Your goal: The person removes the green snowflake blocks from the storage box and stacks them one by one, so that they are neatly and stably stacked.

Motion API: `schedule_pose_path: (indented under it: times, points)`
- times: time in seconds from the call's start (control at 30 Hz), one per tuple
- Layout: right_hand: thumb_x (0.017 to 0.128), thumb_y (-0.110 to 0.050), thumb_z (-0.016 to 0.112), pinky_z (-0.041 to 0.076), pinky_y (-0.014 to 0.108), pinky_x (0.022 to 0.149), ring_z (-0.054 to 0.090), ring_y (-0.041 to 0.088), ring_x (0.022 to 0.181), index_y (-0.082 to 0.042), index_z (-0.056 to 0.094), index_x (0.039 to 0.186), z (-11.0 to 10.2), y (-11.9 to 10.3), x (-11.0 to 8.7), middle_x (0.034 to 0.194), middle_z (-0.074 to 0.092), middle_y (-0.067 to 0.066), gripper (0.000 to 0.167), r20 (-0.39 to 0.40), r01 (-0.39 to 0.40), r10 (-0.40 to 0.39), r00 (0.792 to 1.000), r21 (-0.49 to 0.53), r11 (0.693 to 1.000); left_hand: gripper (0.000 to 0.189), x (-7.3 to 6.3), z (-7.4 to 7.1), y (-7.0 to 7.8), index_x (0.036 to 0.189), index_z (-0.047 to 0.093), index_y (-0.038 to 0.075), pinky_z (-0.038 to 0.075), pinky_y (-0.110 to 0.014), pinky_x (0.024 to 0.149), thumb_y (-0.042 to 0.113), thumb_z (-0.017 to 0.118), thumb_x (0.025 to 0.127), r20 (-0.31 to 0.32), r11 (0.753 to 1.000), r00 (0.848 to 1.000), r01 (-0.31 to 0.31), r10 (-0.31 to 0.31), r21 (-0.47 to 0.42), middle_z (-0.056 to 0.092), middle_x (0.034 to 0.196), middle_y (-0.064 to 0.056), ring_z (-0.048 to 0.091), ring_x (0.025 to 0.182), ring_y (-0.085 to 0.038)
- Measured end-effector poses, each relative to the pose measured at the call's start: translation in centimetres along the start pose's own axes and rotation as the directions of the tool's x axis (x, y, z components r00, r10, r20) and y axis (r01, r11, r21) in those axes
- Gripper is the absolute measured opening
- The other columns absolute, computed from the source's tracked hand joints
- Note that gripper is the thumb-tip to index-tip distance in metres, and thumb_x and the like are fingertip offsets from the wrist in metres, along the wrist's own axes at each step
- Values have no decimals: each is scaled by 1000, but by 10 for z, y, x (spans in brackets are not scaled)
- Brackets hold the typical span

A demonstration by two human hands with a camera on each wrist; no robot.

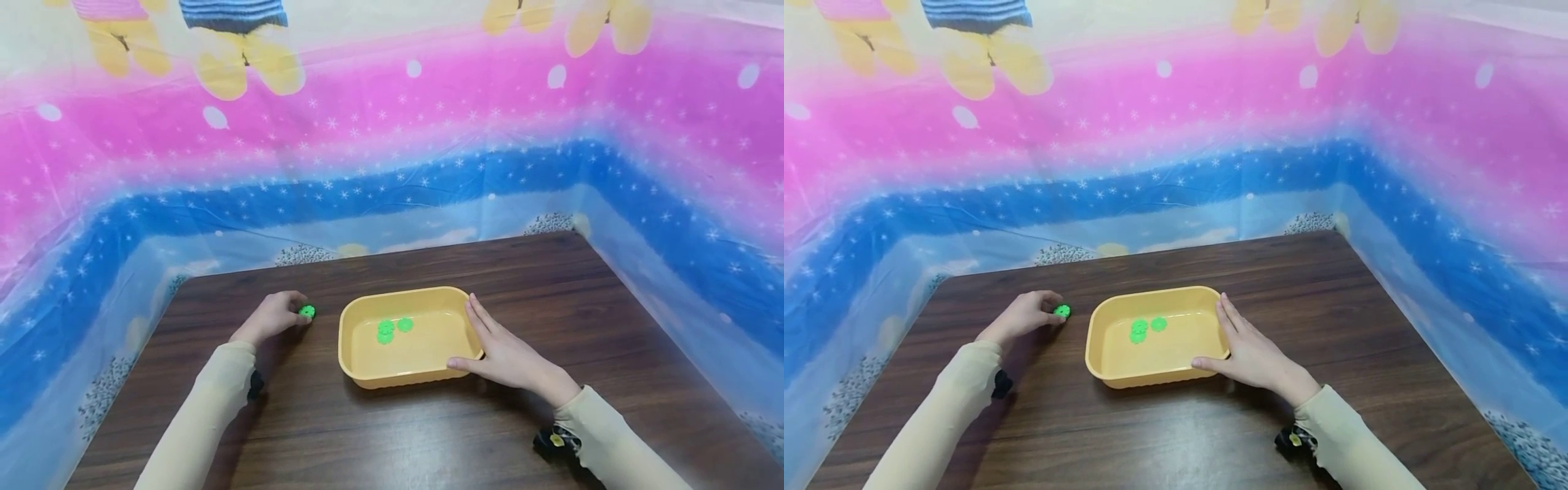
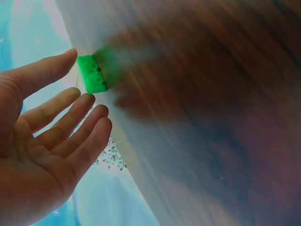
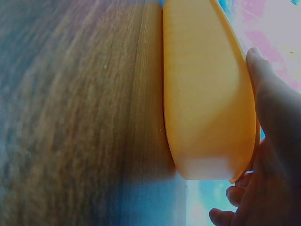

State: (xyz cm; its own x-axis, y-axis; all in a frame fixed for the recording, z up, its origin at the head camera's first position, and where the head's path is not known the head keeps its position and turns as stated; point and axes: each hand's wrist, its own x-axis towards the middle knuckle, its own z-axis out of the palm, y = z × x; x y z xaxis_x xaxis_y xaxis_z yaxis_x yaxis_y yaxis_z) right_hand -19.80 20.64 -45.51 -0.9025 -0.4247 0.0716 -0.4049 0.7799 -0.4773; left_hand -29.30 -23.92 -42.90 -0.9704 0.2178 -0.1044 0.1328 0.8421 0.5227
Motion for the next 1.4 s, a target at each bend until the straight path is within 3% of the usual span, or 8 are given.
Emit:
schedule_pose_path:
  times: [0.27, 0.47, 0.73, 0.93, 1.13, 1.3, 1.4]
  points:
    - [88, -76, 54, 37, 52, 111, 25, 36, 148, -3, 7, 161, 0, 2, -1, 169, -4, 11, 114, -10, 9, -9, 1000, -2, 1000, 53, 0, -5, 8, 143, 52, 1, 46, -58, 101, 23, 68, 97, 18, 999, 1000, -16, 16, -36, 56, 138, -24, 53, 126, -41]
    - [87, -77, 54, 37, 51, 112, 24, 34, 149, -5, 6, 161, 1, 2, -2, 168, -7, 7, 115, -14, 7, -7, 1000, 3, 1000, 55, 6, -4, 34, 143, 53, 2, 43, -57, 105, 26, 69, 97, 29, 996, 996, -87, 88, -29, 54, 143, -21, 50, 132, -39]
    - [87, -77, 55, 35, 52, 113, 23, 34, 149, -6, 5, 162, 3, 0, -3, 168, -9, 4, 114, -4, 1, -1, 1000, 22, 1000, 53, 4, 3, 75, 142, 55, 3, 44, -53, 107, 27, 69, 97, 51, 977, 977, -203, 206, -60, 57, 141, -16, 51, 132, -34]
    - [87, -77, 54, 34, 51, 114, 22, 34, 149, -6, 5, 162, 4, -1, -2, 168, -10, 5, 114, 0, 8, -8, 1000, 17, 1000, 48, 3, 4, 110, 141, 57, 5, 42, -50, 109, 24, 68, 98, 69, 951, 948, -309, 309, -16, 58, 140, -12, 51, 133, -31]
    - [88, -75, 56, 36, 53, 113, 23, 35, 149, -6, 5, 162, 0, -3, -2, 168, -9, 6, 113, -4, 3, -3, 1000, 19, 1000, 46, 0, 9, 141, 139, 58, 4, 45, -47, 107, 25, 67, 99, 122, 903, 899, -427, 420, 43, 59, 137, -12, 55, 128, -29]
    - [88, -73, 57, 37, 53, 111, 24, 35, 148, -5, 5, 161, 0, -2, -2, 168, -9, 6, 112, -2, 4, -4, 1000, 28, 1000, 45, -6, 21, 154, 139, 59, 5, 47, -46, 103, 25, 66, 99, 202, 866, 859, -493, 471, 79, 59, 136, -12, 57, 124, -30]
    - [88, -74, 56, 37, 53, 111, 25, 36, 148, -5, 6, 161, 0, -1, -2, 168, -8, 6, 112, -5, 3, -2, 1000, 27, 1000, 46, -7, 30, 154, 140, 58, 4, 46, -47, 104, 25, 66, 99, 255, 855, 846, -506, 468, 111, 59, 137, -13, 57, 125, -31]
